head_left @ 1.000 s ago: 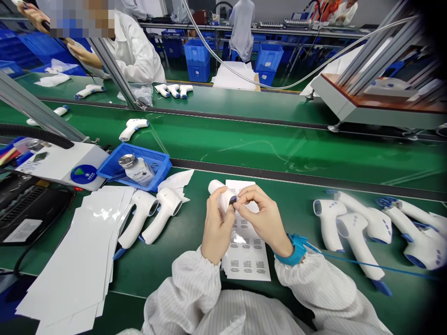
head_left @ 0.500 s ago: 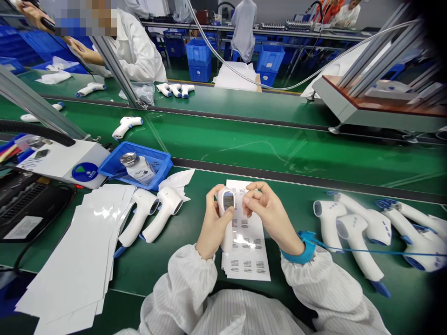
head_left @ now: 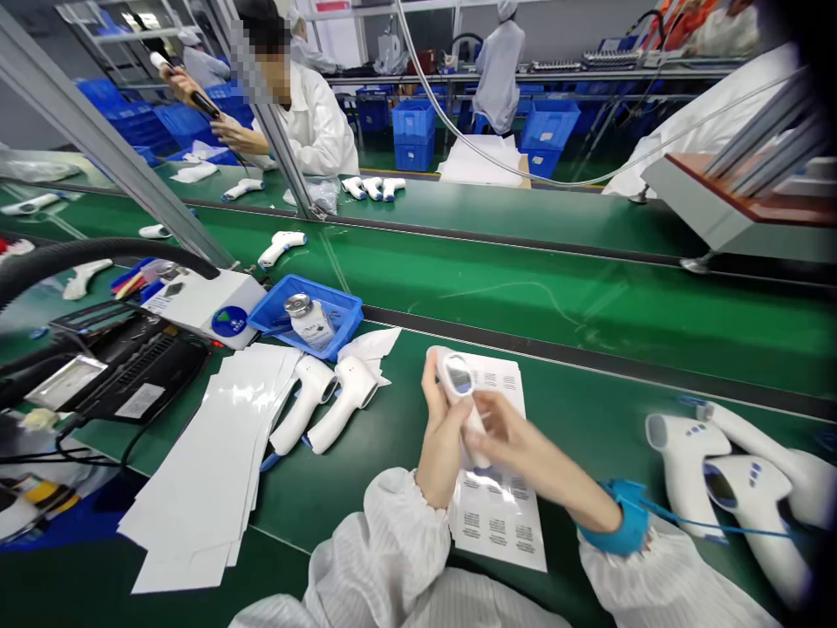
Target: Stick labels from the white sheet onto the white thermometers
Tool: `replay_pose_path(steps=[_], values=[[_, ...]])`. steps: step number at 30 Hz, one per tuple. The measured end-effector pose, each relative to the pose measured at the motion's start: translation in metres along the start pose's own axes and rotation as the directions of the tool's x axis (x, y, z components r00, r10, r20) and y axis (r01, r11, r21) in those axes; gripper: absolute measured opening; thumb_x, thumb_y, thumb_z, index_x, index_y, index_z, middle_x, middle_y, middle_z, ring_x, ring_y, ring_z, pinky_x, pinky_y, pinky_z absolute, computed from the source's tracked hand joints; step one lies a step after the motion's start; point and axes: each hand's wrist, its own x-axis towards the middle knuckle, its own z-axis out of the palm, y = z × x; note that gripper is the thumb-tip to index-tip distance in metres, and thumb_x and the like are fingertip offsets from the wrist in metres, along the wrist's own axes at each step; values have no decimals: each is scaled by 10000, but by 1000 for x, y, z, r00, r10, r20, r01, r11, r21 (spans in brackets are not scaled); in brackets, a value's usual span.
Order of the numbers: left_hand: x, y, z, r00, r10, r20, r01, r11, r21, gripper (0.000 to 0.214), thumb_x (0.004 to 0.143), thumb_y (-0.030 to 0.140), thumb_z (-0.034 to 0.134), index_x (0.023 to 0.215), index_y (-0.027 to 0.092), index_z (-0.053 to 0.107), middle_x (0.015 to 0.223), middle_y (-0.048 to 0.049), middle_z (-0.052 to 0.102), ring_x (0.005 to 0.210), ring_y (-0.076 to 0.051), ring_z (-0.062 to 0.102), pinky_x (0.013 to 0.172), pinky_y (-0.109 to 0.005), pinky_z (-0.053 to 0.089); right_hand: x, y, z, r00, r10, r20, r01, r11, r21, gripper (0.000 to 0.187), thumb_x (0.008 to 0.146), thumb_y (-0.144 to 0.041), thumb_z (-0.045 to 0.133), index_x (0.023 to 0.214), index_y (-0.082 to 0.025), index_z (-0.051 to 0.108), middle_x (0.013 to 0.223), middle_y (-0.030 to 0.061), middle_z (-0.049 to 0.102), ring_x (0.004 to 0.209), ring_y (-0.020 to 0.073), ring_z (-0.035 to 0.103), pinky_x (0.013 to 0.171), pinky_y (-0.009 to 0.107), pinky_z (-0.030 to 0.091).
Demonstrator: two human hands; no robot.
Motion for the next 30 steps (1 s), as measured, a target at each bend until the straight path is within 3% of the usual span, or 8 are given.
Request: replay_pose_path(steps=[2,7,11,16,22,24,27,30], values=[[4,-1,-2,996,-54,66,46,991,122,664,920,302,486,1488,394,155,1456,-51,425,1307,-244,459,1016,-406,436,5,8,-6,994,2,109,11,993,-120,344,861,-374,572,1168,-232,510,1044,69,635,900,237,630,790,400,529],[0,-9,-10,977,-122,174,19,865,501,487,857,253,565,1338,304,508,1379,-86,488,1356,-273,351,1106,-475,296,78,17,-53,942,-156,-297,-60,792,-608,470,868,-315,509,1302,-155,428,1127,158,592,979,323,598,862,522,472],[-4,-14,-19,971,-136,195,22,867,497,302,834,263,578,1129,274,643,1217,-79,592,1211,-268,489,1042,-456,358,112,20,-92,896,-290,-336,-81,639,-765,540,802,-291,605,1285,-85,478,1237,228,509,1177,378,483,997,541,393],[0,-5,-28,958,-234,166,133,875,465,288,854,385,564,1083,224,632,991,-58,641,1033,-249,577,969,-420,400,41,36,-112,872,-308,-380,-166,545,-822,426,857,-362,561,1220,-139,542,1276,183,488,1205,344,466,1006,511,412],[2,-4,-21,934,-277,227,160,890,427,284,874,409,539,1061,207,610,922,-41,643,978,-228,601,965,-411,414,-102,74,-124,672,-234,-703,-665,229,-711,494,852,-364,534,1205,-20,500,1066,296,562,1025,437,541,802,548,469],[3,-11,-14,927,-269,261,141,895,424,276,879,381,539,1076,198,602,925,-47,638,976,-223,599,972,-414,410,-124,79,-120,616,-123,-778,-729,284,-622,494,868,-386,493,1218,-37,483,997,266,592,928,416,581,743,527,478],[0,-26,0,911,-272,311,122,896,428,418,877,340,566,1272,217,504,1009,-68,625,1022,-220,579,988,-426,393,-123,70,-97,600,72,-797,-651,623,-434,473,891,-432,449,1243,-117,450,927,163,616,802,334,608,686,470,492],[-5,-37,15,914,-265,307,161,932,325,784,851,353,629,1489,291,178,1141,-87,580,1050,-207,584,958,-399,430,-98,45,-54,796,179,-578,-311,941,-137,458,900,-478,454,1267,-206,428,881,58,600,682,221,575,609,365,497]])
